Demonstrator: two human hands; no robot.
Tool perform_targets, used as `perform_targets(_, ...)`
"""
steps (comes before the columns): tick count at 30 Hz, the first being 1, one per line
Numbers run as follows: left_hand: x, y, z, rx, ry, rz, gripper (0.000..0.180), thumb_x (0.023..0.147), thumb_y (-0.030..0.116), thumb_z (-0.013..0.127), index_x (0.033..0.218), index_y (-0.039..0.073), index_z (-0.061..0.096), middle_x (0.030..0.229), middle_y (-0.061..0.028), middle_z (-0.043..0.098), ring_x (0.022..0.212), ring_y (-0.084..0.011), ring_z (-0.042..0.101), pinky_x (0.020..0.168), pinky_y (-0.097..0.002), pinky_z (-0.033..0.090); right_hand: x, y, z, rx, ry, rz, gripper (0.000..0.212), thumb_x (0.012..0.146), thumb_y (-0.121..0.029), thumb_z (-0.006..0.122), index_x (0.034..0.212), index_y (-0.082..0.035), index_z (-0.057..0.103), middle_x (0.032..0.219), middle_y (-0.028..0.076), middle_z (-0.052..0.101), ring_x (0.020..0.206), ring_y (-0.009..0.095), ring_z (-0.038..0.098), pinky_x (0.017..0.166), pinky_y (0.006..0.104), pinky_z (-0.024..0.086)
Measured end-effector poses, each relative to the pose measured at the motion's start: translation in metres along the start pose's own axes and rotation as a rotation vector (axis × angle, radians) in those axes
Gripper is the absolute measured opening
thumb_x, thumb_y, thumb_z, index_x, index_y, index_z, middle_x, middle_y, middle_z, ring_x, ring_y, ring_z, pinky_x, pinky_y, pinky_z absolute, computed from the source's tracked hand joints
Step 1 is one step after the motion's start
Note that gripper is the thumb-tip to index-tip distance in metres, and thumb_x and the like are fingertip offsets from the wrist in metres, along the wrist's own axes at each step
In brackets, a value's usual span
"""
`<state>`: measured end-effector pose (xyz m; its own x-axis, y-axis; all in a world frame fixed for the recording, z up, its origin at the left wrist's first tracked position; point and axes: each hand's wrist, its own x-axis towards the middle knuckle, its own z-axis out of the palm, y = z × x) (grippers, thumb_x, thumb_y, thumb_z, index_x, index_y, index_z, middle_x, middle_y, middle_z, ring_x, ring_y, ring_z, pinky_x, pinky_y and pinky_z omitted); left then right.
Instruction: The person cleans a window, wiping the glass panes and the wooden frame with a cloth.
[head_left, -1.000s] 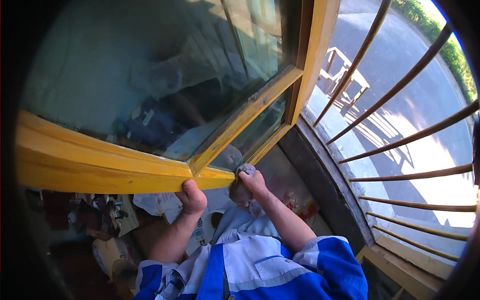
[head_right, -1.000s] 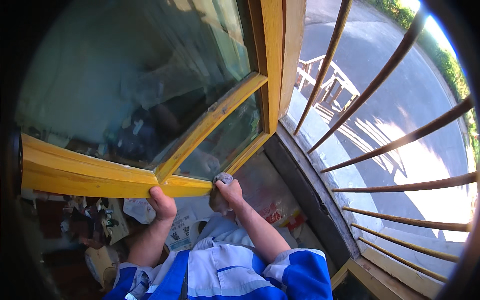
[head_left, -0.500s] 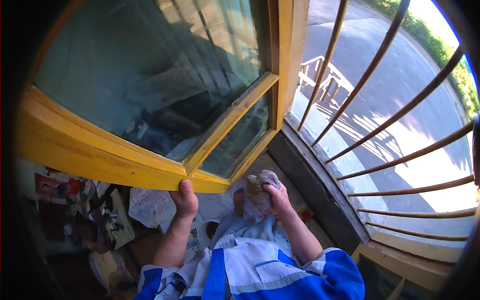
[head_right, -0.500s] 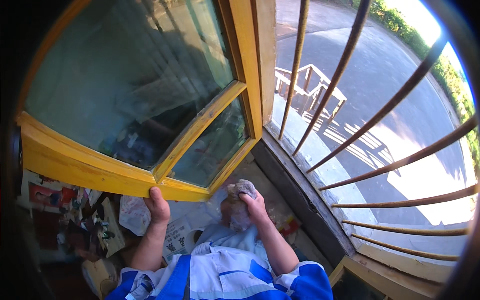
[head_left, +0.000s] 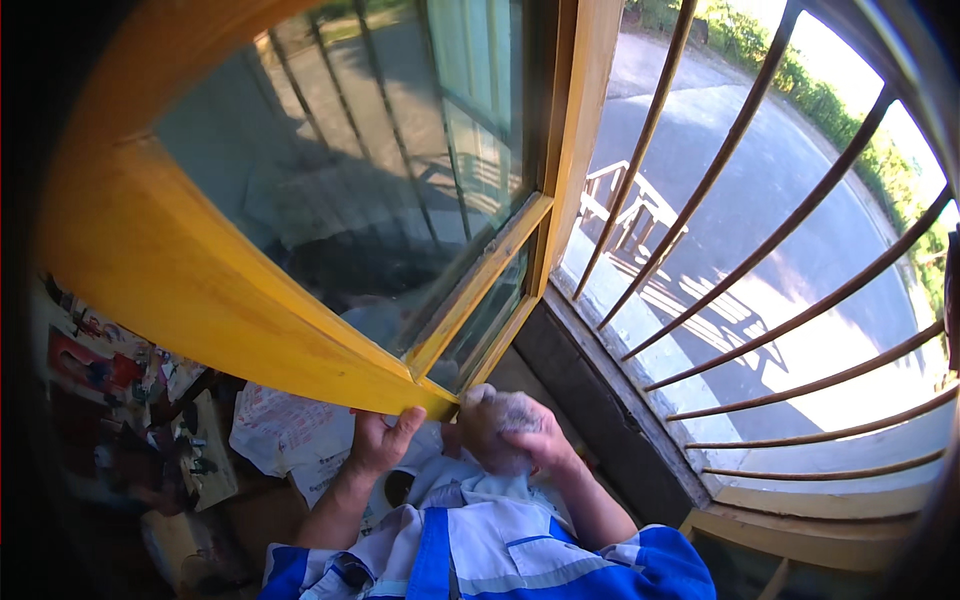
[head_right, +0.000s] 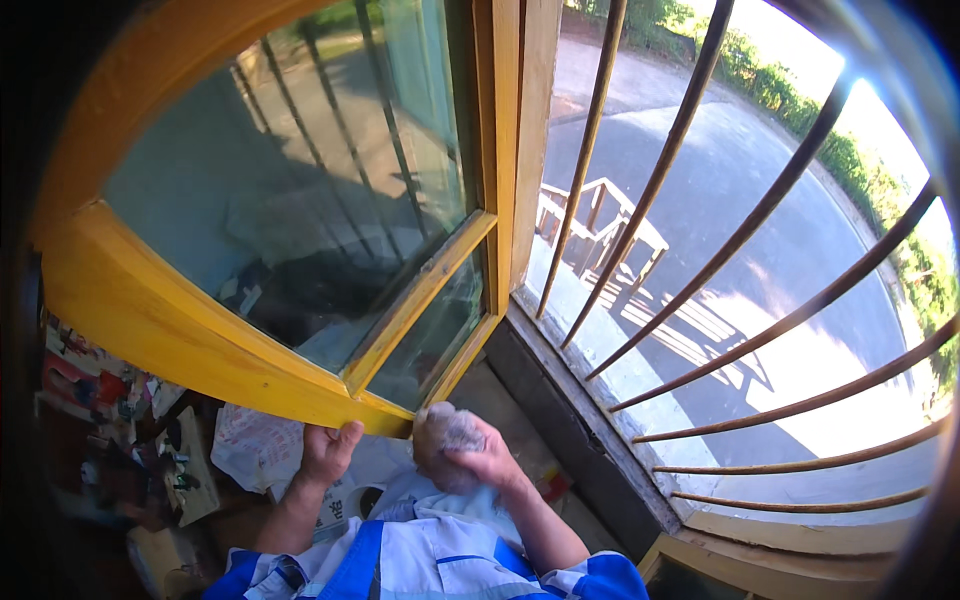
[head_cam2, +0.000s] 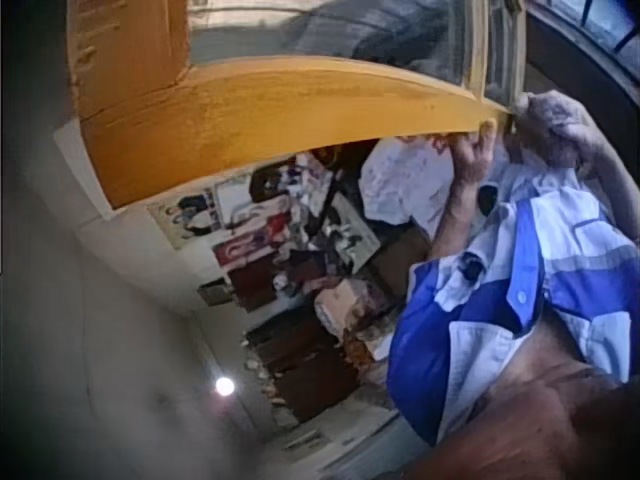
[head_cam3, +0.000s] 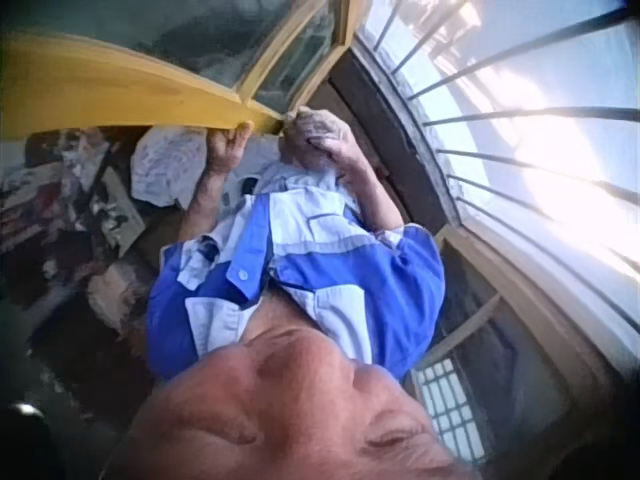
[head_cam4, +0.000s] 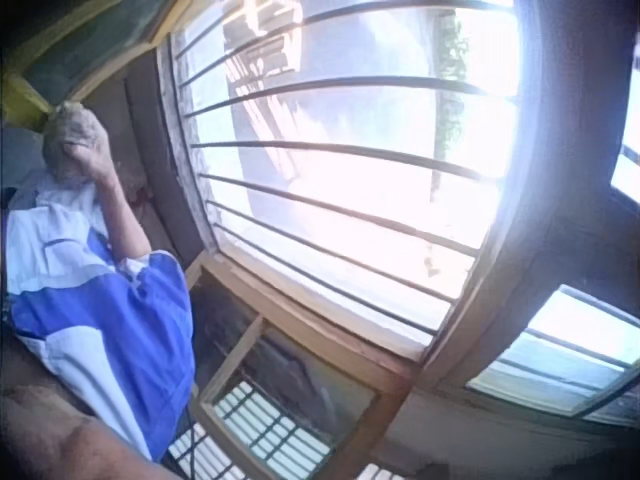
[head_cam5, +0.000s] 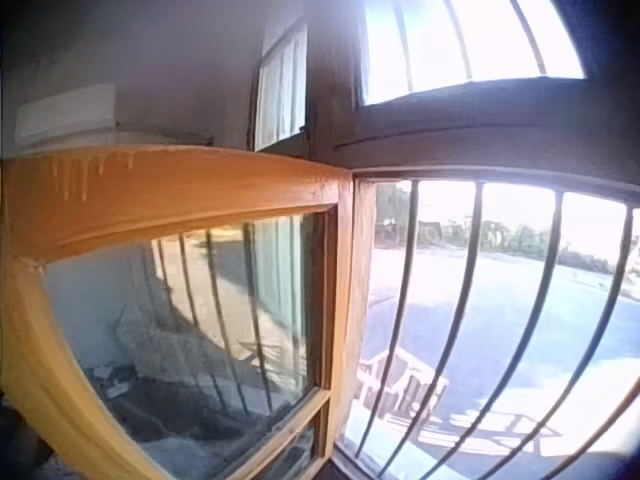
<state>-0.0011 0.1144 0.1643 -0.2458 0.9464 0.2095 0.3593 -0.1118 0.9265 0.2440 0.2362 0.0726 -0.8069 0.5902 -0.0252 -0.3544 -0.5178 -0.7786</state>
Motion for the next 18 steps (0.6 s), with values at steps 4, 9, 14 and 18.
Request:
perform_targets(4,-0.009,0.009,0.013,0.019,-0.069,0.096,0.051,0.095,0.021,0.067,0.135,-0.002,0.046,0.130,-0.0150,0.055,0.120,-0.0237,0.054,0.105,-0.0359,0.040,-0.030,-0.037,0.023,-0.188,-0.095,0.114,0.047,0.078,-0.012,0.082,0.119,-0.006,0.060,0.108,0.000,0.065,0.101,0.009,0.061,0.092,0.0275,0.048)
perform_targets(9,-0.025,0.009,0.032,0.016,-0.181,0.089,0.074,0.092,0.031,0.070,0.147,-0.002,0.032,0.142,-0.0188,0.047,0.136,-0.0297,0.044,0.114,-0.0400,0.032,-0.055,-0.080,0.056,-0.359,-0.207,-0.056,0.055,0.076,-0.015,0.083,0.123,-0.005,0.058,0.114,0.005,0.065,0.106,0.015,0.061,0.096,0.0325,0.047)
perform_targets(14,-0.044,0.020,0.058,-0.382,-0.237,0.046,0.093,0.087,0.054,0.072,0.150,0.000,0.029,0.151,-0.0196,0.034,0.144,-0.0320,0.032,0.117,-0.0437,0.027,-0.070,-0.089,0.077,-0.756,-0.287,-0.336,0.057,0.073,-0.018,0.084,0.122,-0.003,0.057,0.119,0.013,0.063,0.111,0.026,0.063,0.097,0.0379,0.048)
perform_targets(18,-0.066,0.018,0.061,-0.405,-0.395,0.099,0.113,0.077,0.055,0.080,0.156,0.004,0.018,0.158,-0.0205,0.024,0.148,-0.0333,0.025,0.120,-0.0447,0.020,-0.080,-0.081,0.091,-0.710,-0.123,-0.448,0.061,0.070,-0.016,0.086,0.122,-0.001,0.056,0.118,0.012,0.059,0.109,0.024,0.060,0.096,0.0349,0.046)
